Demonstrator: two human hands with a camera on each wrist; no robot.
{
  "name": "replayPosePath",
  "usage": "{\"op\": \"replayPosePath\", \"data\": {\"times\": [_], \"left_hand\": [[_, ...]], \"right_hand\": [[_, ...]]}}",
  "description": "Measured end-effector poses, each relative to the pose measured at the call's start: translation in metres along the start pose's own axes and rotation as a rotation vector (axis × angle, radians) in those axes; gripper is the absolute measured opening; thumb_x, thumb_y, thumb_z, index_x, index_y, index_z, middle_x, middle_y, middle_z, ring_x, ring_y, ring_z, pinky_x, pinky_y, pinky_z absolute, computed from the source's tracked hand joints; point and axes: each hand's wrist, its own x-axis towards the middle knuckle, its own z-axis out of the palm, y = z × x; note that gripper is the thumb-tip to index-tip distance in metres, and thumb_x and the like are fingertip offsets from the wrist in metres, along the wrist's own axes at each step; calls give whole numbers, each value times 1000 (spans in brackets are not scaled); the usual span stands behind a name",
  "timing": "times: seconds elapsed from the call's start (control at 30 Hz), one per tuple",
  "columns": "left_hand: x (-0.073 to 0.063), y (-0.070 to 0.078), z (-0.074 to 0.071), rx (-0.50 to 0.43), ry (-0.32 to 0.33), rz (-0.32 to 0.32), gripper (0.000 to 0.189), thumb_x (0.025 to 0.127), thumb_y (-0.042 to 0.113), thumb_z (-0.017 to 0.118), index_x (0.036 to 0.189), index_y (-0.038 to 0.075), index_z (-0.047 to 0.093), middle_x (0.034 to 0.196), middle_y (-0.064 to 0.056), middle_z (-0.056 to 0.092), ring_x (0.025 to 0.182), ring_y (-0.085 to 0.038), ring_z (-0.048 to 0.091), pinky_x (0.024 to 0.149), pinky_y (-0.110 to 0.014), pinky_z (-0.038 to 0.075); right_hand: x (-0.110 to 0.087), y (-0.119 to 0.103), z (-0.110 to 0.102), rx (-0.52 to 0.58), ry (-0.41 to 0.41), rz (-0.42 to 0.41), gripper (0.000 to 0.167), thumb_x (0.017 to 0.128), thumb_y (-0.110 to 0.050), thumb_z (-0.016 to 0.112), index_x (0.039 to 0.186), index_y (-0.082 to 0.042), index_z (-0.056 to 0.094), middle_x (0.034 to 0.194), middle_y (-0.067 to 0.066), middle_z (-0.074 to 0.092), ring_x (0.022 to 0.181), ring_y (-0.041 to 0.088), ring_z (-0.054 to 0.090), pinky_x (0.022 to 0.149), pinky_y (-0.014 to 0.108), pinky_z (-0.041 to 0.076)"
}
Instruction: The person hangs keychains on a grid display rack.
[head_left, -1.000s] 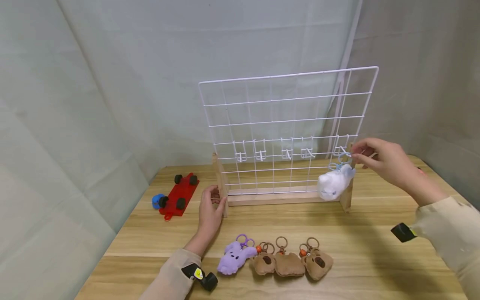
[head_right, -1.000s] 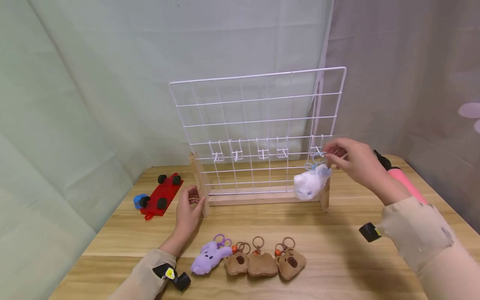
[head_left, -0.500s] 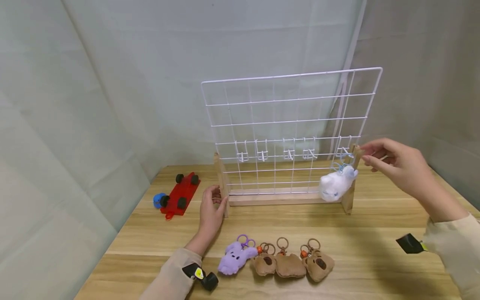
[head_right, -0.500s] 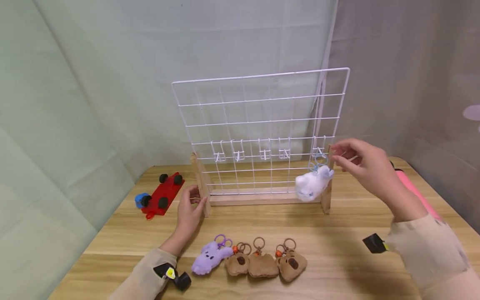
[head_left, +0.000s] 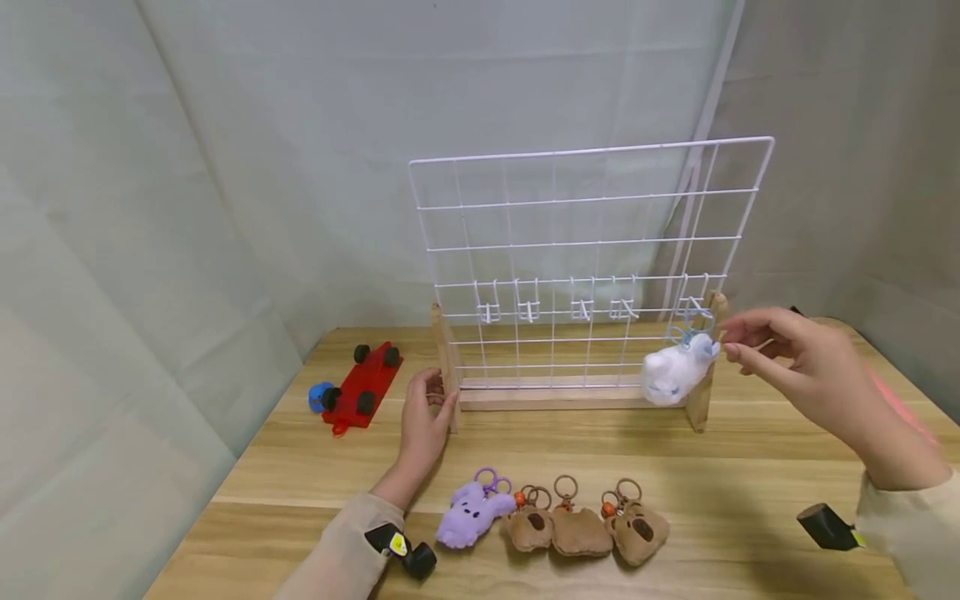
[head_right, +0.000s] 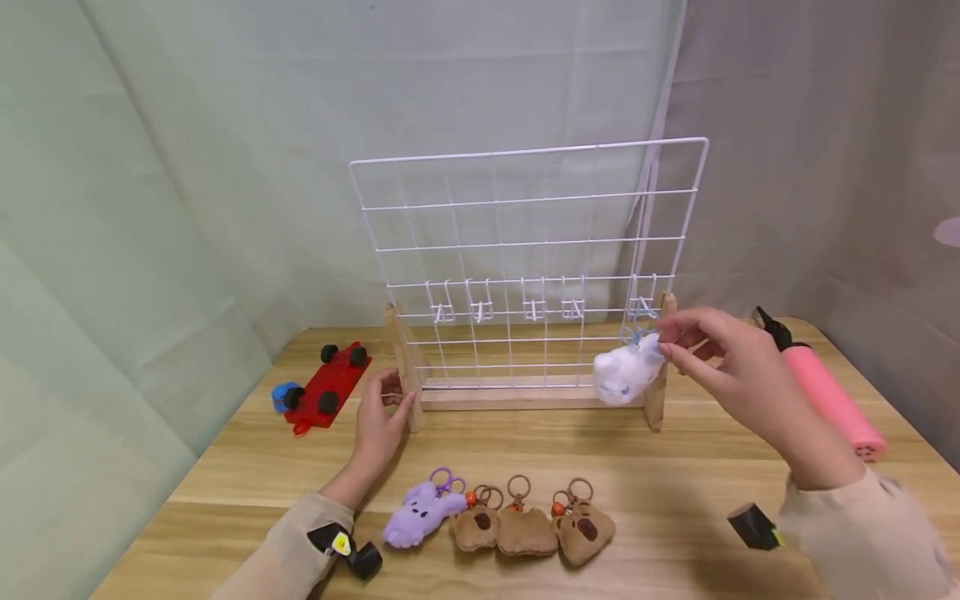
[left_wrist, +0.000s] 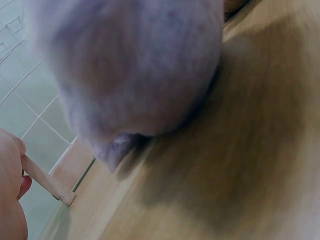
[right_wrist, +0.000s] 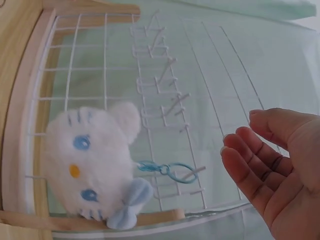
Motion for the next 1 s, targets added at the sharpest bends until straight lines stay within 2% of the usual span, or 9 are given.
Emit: {"op": "replayPosePath", "data": {"times": [0.1, 0.3, 0.63, 0.8, 1.0], "left_hand": [[0, 0, 0, 6, -5, -6, 40, 84, -6, 66, 119, -8, 47, 105, -22, 56, 88, -26, 58, 74, -30, 55], [0, 1, 0, 16, -10, -14, 40, 85, -5, 66, 119, -7, 47, 105, -21, 56, 90, -26, 58, 74, -29, 55], [0, 0, -1, 16, -7, 10, 39, 84, -5, 66, 119, -7, 47, 105, -22, 57, 89, -27, 58, 74, -30, 55], [0, 0, -1, 13, -9, 3, 39, 85, -5, 66, 119, -7, 47, 105, -22, 57, 90, -27, 58, 74, -31, 55], [0, 1, -1, 10, -9, -8, 39, 85, -5, 66, 119, -7, 47, 105, -22, 57, 91, -27, 58, 75, -31, 55]], "right_hand": [[-5, -3, 4, 25, 3, -18, 27, 79, 6, 71, 104, -4, 65, 88, -23, 61, 69, -9, 56, 62, 5, 46], [-14, -8, 13, 62, -18, -60, 31, 74, 13, 71, 102, -1, 66, 95, -25, 61, 77, -10, 56, 64, 5, 47], [-30, -7, 33, 99, -86, -136, 37, 71, 13, 73, 99, -10, 67, 89, -13, 65, 77, -7, 57, 62, 7, 48], [-39, -7, 41, 120, -141, -121, 37, 72, 12, 73, 99, -13, 66, 87, -7, 66, 76, -6, 57, 61, 8, 48], [-48, -5, 54, 139, -188, -98, 32, 77, 5, 73, 100, -15, 65, 85, -8, 65, 75, -5, 56, 59, 10, 48]]}}
